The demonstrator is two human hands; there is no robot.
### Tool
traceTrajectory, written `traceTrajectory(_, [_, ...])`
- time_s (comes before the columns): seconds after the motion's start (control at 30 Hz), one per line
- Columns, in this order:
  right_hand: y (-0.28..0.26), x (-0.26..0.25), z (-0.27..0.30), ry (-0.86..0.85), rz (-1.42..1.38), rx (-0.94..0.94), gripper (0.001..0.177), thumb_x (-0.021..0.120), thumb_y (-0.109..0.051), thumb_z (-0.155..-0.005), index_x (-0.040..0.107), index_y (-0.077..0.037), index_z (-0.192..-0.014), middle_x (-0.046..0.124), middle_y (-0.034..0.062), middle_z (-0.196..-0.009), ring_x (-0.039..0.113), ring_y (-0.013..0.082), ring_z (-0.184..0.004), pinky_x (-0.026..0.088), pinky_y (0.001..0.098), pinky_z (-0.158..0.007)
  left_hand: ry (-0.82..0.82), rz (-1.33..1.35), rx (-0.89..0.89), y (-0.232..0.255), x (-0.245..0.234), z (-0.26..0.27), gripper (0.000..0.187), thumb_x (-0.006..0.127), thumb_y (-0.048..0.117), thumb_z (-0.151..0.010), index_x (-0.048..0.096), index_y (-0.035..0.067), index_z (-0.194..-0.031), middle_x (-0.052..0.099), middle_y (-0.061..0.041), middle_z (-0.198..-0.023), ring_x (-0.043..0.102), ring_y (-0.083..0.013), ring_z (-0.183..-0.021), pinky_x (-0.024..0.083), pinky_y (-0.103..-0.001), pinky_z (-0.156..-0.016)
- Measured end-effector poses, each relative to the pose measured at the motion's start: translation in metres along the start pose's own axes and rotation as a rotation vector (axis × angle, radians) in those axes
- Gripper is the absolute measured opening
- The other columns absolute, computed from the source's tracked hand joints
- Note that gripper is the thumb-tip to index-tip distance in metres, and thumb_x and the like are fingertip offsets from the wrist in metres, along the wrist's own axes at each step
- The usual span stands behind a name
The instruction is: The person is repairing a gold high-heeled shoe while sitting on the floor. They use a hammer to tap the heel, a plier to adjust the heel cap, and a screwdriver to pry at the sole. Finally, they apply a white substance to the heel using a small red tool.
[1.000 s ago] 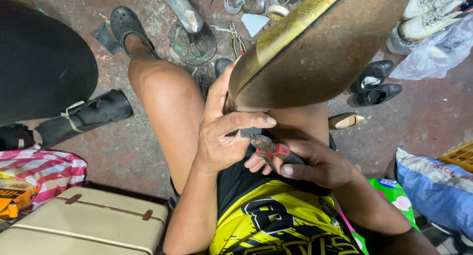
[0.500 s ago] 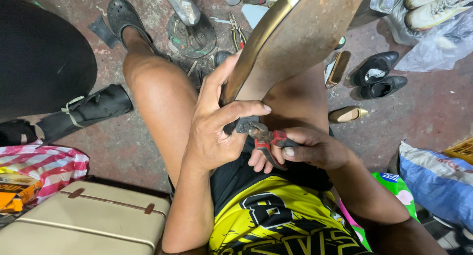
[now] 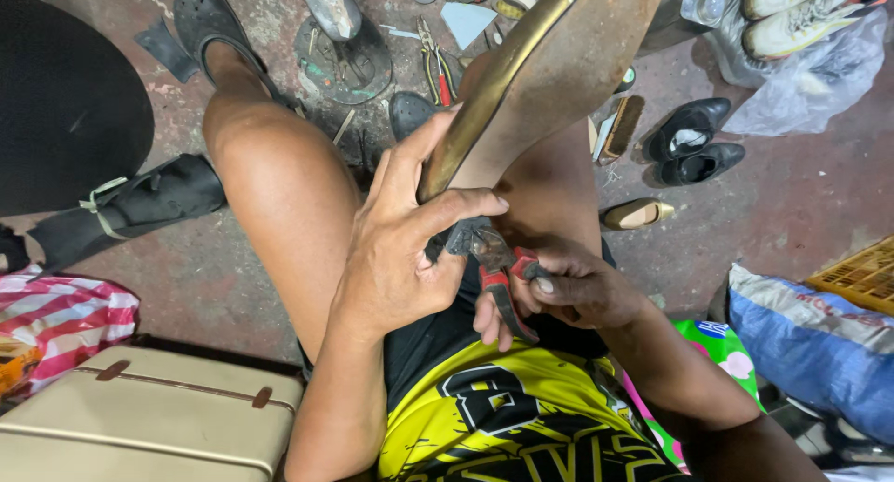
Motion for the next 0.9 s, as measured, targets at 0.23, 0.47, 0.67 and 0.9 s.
traceTrajectory(0.23, [0.005,-0.003,0.002,-0.029,-0.081,-0.097,0.037,0.054,-0.030,-0.112,0.058,0.003,-0.096,0.067,0.0325,-0.118,0.072,0.0363,-0.093,0.057,0.0402,-0.075,0.028,-0.020,-0.015,-0.001,0.005,0.003,0.051,0.067,0.003,-0.068,0.074,0.015,-0.117,0.043,-0.022,-0.159,0.052,-0.0427,-0.142,0.044,-0.045,-0.122])
traceTrajectory(0.47, [0.009,-0.009,0.006,0.021,-0.071,-0.126,0.031,0.051,-0.023,-0.114,0.055,0.002,-0.096,0.066,0.0318,-0.106,0.072,0.0376,-0.101,0.058,0.0426,-0.086,0.053,0.002,-0.038,-0.007,0.009,0.007,0.054,0.065,0.003,-0.069,0.074,0.015,-0.121,0.042,-0.024,-0.158,0.049,-0.0418,-0.144,0.041,-0.044,-0.123])
traceTrajectory(0.67, [0.013,-0.010,0.008,0.053,-0.038,-0.019,0.036,0.050,-0.027,-0.109,0.059,0.008,-0.114,0.066,0.0349,-0.115,0.068,0.0323,-0.097,0.053,0.0351,-0.072,0.049,0.016,-0.021,-0.008,0.014,0.007,0.053,0.065,0.003,-0.068,0.074,0.016,-0.119,0.042,-0.025,-0.157,0.050,-0.0421,-0.144,0.041,-0.044,-0.123])
traceTrajectory(0.9, [-0.005,-0.005,0.003,-0.010,0.030,-0.037,0.032,0.051,-0.026,-0.111,0.056,0.003,-0.098,0.062,0.0321,-0.123,0.065,0.0358,-0.112,0.053,0.0462,-0.098,0.059,0.072,-0.033,-0.014,0.018,0.007,0.054,0.064,-0.003,-0.069,0.075,0.015,-0.118,0.042,-0.023,-0.156,0.049,-0.0409,-0.146,0.038,-0.045,-0.125])
Point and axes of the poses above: each hand's wrist, its own z-axis away from the middle knuckle, its own x-axis out of the palm, y = z × x, the point moved 9 cm from there along -z, towards the middle knuckle
